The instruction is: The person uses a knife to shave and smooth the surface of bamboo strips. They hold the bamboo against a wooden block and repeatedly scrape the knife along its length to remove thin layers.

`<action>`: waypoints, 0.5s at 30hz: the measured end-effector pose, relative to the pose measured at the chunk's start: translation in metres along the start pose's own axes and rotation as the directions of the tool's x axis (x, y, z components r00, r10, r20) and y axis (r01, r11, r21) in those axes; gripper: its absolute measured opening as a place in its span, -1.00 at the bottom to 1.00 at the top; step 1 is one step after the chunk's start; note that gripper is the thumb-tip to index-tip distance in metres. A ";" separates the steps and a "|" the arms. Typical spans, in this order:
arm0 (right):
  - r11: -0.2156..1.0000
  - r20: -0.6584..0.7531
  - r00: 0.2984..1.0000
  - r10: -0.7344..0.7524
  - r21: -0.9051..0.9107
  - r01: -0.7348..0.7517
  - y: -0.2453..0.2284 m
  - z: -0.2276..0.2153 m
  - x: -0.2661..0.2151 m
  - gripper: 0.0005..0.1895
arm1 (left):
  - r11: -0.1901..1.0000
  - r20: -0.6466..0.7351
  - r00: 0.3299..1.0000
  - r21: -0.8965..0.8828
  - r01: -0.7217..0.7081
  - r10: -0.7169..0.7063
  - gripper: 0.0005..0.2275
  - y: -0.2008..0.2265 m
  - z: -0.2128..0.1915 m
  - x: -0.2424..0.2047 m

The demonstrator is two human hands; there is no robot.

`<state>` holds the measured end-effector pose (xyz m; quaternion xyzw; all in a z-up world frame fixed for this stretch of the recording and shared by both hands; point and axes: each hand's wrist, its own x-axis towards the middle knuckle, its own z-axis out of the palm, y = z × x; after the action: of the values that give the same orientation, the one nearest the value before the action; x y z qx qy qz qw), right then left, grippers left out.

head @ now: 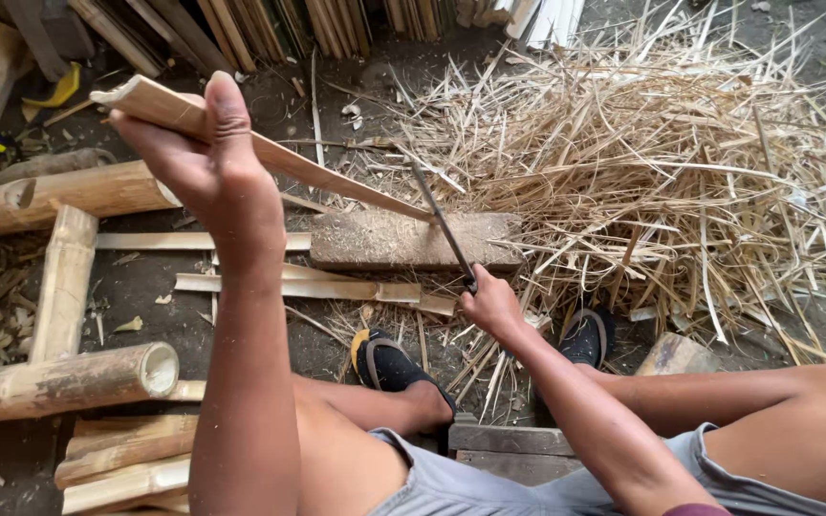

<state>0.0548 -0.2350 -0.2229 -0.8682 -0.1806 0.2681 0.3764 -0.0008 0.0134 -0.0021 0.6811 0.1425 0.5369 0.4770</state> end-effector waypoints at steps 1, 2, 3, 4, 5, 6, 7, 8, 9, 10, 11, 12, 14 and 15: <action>0.993 -0.045 0.995 -0.089 -0.085 0.085 0.014 0.003 0.008 -0.44 | 1.000 0.008 1.000 -0.011 -0.029 0.029 -0.55 -0.005 0.000 0.006; 0.980 -0.065 0.985 -0.157 -0.136 0.147 0.027 0.007 0.013 -0.43 | 0.998 0.012 0.998 -0.021 -0.058 0.058 -0.56 -0.009 -0.002 0.009; 0.982 -0.055 0.987 -0.151 -0.120 0.144 0.038 0.009 0.019 -0.42 | 0.995 0.017 0.995 -0.031 -0.094 0.095 -0.56 -0.014 -0.003 0.014; 0.987 -0.029 0.992 -0.122 -0.104 0.119 0.048 0.017 0.016 -0.42 | 0.997 0.028 0.997 -0.039 -0.065 0.066 -0.56 -0.018 -0.006 0.012; 0.991 -0.010 0.995 -0.103 -0.085 0.101 0.057 0.022 0.011 -0.41 | 0.998 0.039 0.999 -0.047 -0.036 0.037 -0.56 -0.022 -0.009 0.011; 0.991 -0.008 0.994 -0.112 -0.070 0.111 0.057 0.023 0.023 -0.40 | 0.997 0.039 0.999 -0.074 0.013 -0.010 -0.56 -0.024 -0.009 0.017; 0.993 -0.002 0.995 -0.098 -0.067 0.098 0.057 0.023 0.031 -0.39 | 0.994 0.036 0.999 -0.106 0.027 -0.023 -0.55 -0.026 -0.009 0.024; 0.998 0.038 0.999 -0.022 -0.057 0.024 0.062 0.027 0.027 -0.39 | 0.990 0.040 0.997 -0.130 0.063 -0.058 -0.54 -0.025 -0.016 0.019; 0.995 0.071 0.993 0.090 -0.059 -0.086 0.067 0.031 0.021 -0.38 | 0.985 0.037 0.998 -0.157 0.064 -0.059 -0.52 -0.025 -0.020 0.017; 0.989 0.039 0.996 0.082 -0.125 -0.076 0.072 0.028 0.021 -0.37 | 0.986 0.030 0.999 -0.159 0.044 -0.040 -0.51 -0.024 -0.021 0.016; 0.981 0.003 1.000 0.029 -0.191 -0.028 0.077 0.024 0.024 -0.36 | 0.987 0.022 1.000 -0.160 0.024 -0.021 -0.50 -0.024 -0.019 0.019; 0.977 -0.023 0.999 -0.022 -0.212 0.017 0.078 0.021 0.034 -0.35 | 0.991 0.022 0.999 -0.132 -0.023 0.026 -0.51 -0.025 -0.016 0.024; 0.989 0.016 1.000 0.009 -0.151 -0.006 0.087 0.022 0.041 -0.35 | 0.995 0.011 0.999 -0.086 -0.046 0.047 -0.53 -0.027 -0.015 0.031; 0.987 -0.007 1.000 -0.008 -0.161 0.007 0.094 0.025 0.042 -0.40 | 0.997 -0.003 1.000 -0.069 -0.022 0.022 -0.53 -0.030 -0.017 0.033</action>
<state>0.0833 -0.2610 -0.3215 -0.8961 -0.2033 0.2482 0.3068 0.0070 0.0599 -0.0069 0.6653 0.1167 0.5474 0.4940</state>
